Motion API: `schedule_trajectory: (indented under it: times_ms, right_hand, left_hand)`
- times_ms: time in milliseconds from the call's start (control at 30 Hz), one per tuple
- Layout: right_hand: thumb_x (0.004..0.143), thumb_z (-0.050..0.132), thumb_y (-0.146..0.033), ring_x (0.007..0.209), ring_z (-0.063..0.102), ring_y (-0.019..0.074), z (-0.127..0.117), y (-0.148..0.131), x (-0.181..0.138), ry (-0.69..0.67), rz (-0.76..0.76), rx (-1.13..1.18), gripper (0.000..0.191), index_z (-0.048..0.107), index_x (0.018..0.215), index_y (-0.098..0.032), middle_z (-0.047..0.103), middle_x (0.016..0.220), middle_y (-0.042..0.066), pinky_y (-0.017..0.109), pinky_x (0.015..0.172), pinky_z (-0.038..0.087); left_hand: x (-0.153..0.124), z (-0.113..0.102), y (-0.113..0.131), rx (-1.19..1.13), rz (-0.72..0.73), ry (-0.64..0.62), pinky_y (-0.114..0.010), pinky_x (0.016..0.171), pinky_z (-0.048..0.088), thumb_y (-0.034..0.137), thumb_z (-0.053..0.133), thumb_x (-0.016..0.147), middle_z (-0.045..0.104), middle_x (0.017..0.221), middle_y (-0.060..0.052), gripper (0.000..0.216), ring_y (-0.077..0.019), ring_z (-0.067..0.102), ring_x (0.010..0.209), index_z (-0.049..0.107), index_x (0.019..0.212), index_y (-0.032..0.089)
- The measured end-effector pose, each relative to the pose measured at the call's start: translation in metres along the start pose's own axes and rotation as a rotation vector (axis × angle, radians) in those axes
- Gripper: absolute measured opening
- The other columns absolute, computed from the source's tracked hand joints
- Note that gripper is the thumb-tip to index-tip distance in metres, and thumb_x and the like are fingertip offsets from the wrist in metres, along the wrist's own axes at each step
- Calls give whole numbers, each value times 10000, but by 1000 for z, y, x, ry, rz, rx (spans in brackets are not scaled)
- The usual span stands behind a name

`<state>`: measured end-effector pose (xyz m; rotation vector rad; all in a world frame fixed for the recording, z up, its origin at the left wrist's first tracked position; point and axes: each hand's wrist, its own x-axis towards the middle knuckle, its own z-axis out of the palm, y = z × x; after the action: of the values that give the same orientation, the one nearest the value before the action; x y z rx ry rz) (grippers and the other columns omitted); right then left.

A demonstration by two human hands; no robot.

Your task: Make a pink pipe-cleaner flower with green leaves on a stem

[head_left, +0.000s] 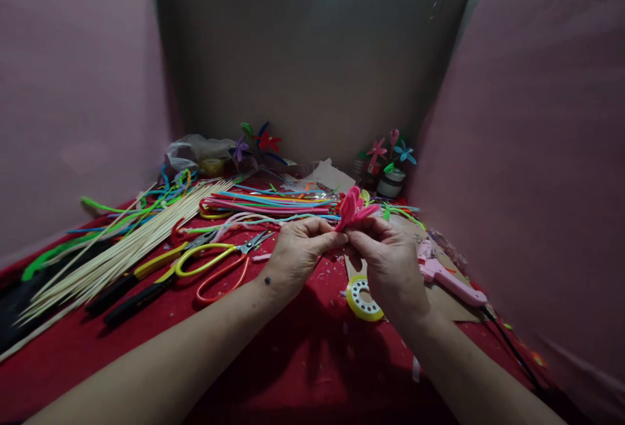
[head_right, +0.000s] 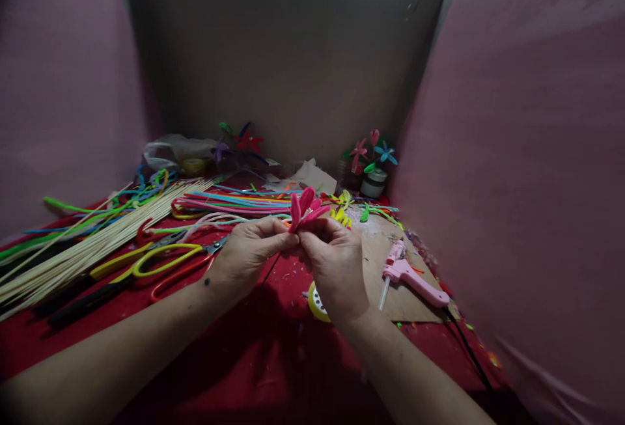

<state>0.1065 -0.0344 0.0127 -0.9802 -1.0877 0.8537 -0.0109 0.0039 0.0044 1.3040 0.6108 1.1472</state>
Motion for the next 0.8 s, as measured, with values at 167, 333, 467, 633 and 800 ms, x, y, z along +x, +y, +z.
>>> schedule_trajectory:
  times_ms: [167,333,467,633,800]
  right_hand:
    - [604,624,-127,404,370,44,-2,-1,4,-11,101,126,32,644,618,-149,537,494,-38,199,395,260]
    - [561,673,-142,389,384,48,-11,-6,11,-128,193,148,51,666,611,-136,540,466,-28,198,380,227]
    - [539,734,-165,393,401,50,-17,-8,16,-221,264,181,119,668,635,-147,533,474,-37,194,383,237]
    - [531,779,-213,411,357,38,-21,-1,17,-259,316,230,159,695,650,-148,518,479,-41,199,410,212]
    - [588,759,-266,438,329,45,-25,8,16,-341,246,205,150,726,692,-162,530,483,-34,213,444,221]
  left_hand:
    - [-1,1,3,90,20,10,-233,564,403,209,669,673,599,533,1,147,-94,521,508,594,575,129]
    - [1,-1,2,76,3,-43,-235,551,392,219,661,684,582,529,6,163,-95,507,500,564,582,136]
    - [3,-4,1,21,-24,-137,-249,580,395,211,676,661,575,529,0,172,-103,512,515,551,568,137]
    - [3,-5,1,-14,-31,-183,-242,585,387,197,672,667,571,539,7,160,-89,494,509,558,574,138]
    - [3,-5,3,-80,-106,-218,-242,555,385,191,684,640,578,529,-2,138,-93,505,494,591,564,123]
